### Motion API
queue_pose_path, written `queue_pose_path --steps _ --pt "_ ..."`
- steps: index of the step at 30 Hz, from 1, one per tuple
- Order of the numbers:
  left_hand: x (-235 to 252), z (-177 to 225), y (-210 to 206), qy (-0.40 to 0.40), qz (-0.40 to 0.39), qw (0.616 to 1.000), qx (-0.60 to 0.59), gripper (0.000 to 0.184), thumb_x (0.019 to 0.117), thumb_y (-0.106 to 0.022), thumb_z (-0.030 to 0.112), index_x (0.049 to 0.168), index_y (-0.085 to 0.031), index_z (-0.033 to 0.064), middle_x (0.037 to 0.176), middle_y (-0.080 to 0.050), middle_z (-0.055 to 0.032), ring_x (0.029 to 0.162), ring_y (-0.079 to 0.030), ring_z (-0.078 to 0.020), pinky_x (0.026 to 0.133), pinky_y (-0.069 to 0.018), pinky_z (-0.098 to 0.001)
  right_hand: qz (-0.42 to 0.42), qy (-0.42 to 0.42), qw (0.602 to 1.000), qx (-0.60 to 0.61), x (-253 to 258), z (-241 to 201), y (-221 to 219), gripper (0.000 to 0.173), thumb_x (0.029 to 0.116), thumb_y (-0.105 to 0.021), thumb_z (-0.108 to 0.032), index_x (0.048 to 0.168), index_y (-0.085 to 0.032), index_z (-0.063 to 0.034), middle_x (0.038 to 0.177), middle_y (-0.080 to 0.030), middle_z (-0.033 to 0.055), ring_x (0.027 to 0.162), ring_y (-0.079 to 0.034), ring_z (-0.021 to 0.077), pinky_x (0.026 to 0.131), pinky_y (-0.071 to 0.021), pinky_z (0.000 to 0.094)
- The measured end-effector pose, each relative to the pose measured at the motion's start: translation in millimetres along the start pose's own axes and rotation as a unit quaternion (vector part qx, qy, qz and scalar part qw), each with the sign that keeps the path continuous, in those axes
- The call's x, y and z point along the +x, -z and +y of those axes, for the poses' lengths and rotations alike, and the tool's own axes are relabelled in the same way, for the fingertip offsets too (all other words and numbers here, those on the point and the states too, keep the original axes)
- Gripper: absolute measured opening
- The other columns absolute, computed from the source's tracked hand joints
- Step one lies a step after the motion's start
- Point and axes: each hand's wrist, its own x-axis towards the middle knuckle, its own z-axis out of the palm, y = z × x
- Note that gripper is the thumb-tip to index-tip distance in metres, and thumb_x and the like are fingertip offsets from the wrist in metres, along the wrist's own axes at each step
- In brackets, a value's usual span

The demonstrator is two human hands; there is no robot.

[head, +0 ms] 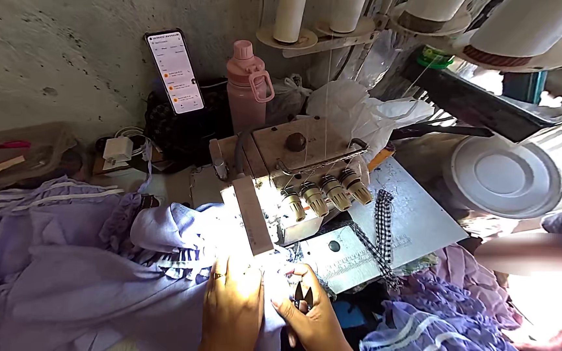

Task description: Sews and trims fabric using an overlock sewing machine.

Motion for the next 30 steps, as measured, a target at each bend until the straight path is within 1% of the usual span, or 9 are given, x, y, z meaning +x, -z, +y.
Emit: queue_pose_path --steps 6,9,11,13,16,19,23,26,30 --pt "3.6 -5.0 -2.1 0.004 -0.019 1.000 -0.013 0.040 0.0985 -0.046 0.027 0.082 -0.079 0.0107 0.094 -0.074 -0.0194 0.096 -0.070 -0.0385 0.085 -0.0541 -0.0435 0.007 0.020 1.000 -0.001 6.8 4.0 -2.0 0.040 0.0889 -0.069 -0.003 0.123 -0.051 -0.0116 0.070 -0.057 -0.0112 0.047 -0.050 -0.0062 0.042 -0.0462 0.0129" --pt "-2.9 -13.3 3.5 -0.019 0.007 0.998 -0.067 0.037 0.1024 -0.050 0.032 0.092 -0.079 0.0121 0.099 -0.073 -0.0185 0.103 -0.067 -0.0371 0.096 -0.0499 -0.0425 0.015 0.068 0.997 -0.036 8.1 6.7 -5.6 0.039 0.0893 -0.070 -0.004 0.122 -0.050 -0.0085 0.068 -0.058 -0.0120 0.050 -0.050 -0.0081 0.046 -0.0453 0.0113" --pt "-14.7 -13.3 11.6 -0.030 0.023 0.996 -0.086 0.025 0.1068 -0.048 0.033 0.103 -0.066 0.0156 0.107 -0.062 -0.0088 0.109 -0.055 -0.0270 0.101 -0.0398 -0.0344 0.026 0.108 0.991 -0.077 8.0 9.6 -8.6 0.043 0.0885 -0.072 -0.006 0.125 -0.050 -0.0036 0.069 -0.061 -0.0101 0.054 -0.051 -0.0081 0.050 -0.0454 0.0109" --pt "-28.5 -11.6 12.3 -0.039 0.027 0.995 -0.084 0.025 0.1071 -0.046 0.028 0.114 -0.068 0.0173 0.113 -0.065 -0.0027 0.113 -0.053 -0.0218 0.101 -0.0348 -0.0317 0.027 0.144 0.983 -0.109 7.9 14.5 -11.8 0.049 0.0888 -0.072 -0.008 0.131 -0.049 0.0027 0.072 -0.065 -0.0061 0.059 -0.056 -0.0054 0.057 -0.0497 0.0129" --pt "-38.5 -15.6 2.7 -0.053 0.023 0.997 -0.042 0.035 0.1055 -0.040 0.022 0.122 -0.070 0.0146 0.121 -0.069 -0.0029 0.119 -0.054 -0.0246 0.105 -0.0340 -0.0353 0.010 0.168 0.976 -0.138 9.4 20.4 -11.3 0.052 0.0919 -0.070 -0.009 0.136 -0.047 0.0062 0.075 -0.068 -0.0014 0.065 -0.063 -0.0014 0.066 -0.0551 0.0166" --pt "-35.0 -21.3 0.7 -0.065 0.022 0.997 -0.019 0.037 0.1048 -0.039 0.022 0.122 -0.071 0.0131 0.121 -0.069 -0.0051 0.117 -0.054 -0.0263 0.104 -0.0341 -0.0363 0.011 0.188 0.967 -0.170 10.7 22.5 -9.0 0.050 0.0934 -0.068 -0.011 0.136 -0.049 0.0071 0.069 -0.062 -0.0013 0.059 -0.056 -0.0015 0.061 -0.0509 0.0148" --pt "-30.6 -21.8 1.3 -0.071 0.013 0.997 -0.007 0.040 0.1061 -0.036 0.025 0.127 -0.069 0.0137 0.127 -0.068 -0.0062 0.120 -0.054 -0.0283 0.105 -0.0338 -0.0383 -0.002 0.240 0.928 -0.286 17.8 15.0 -7.4 0.042 0.0887 -0.064 -0.011 0.126 -0.061 0.0084 0.071 -0.065 0.0068 0.056 -0.057 0.0068 0.055 -0.0496 0.0189" --pt "-28.4 -19.4 5.7 -0.062 -0.009 0.998 -0.001 0.045 0.1077 -0.033 0.029 0.127 -0.070 0.0140 0.129 -0.069 -0.0075 0.122 -0.056 -0.0309 0.108 -0.0347 -0.0436 -0.035 0.202 0.929 -0.308 20.6 4.9 -7.5 0.047 0.0866 -0.062 -0.010 0.129 -0.062 0.0118 0.073 -0.068 0.0083 0.058 -0.061 0.0092 0.056 -0.0512 0.0229" --pt "-19.7 -16.0 10.4 -0.038 -0.030 0.999 -0.005 0.046 0.1081 -0.033 0.033 0.123 -0.074 0.0165 0.123 -0.073 -0.0086 0.119 -0.062 -0.0323 0.107 -0.0393 -0.0483 -0.048 0.160 0.944 -0.283 24.1 -0.2 -5.2 0.046 0.0877 -0.061 -0.011 0.126 -0.062 0.0127 0.074 -0.068 0.0066 0.062 -0.061 0.0048 0.060 -0.0504 0.0185"
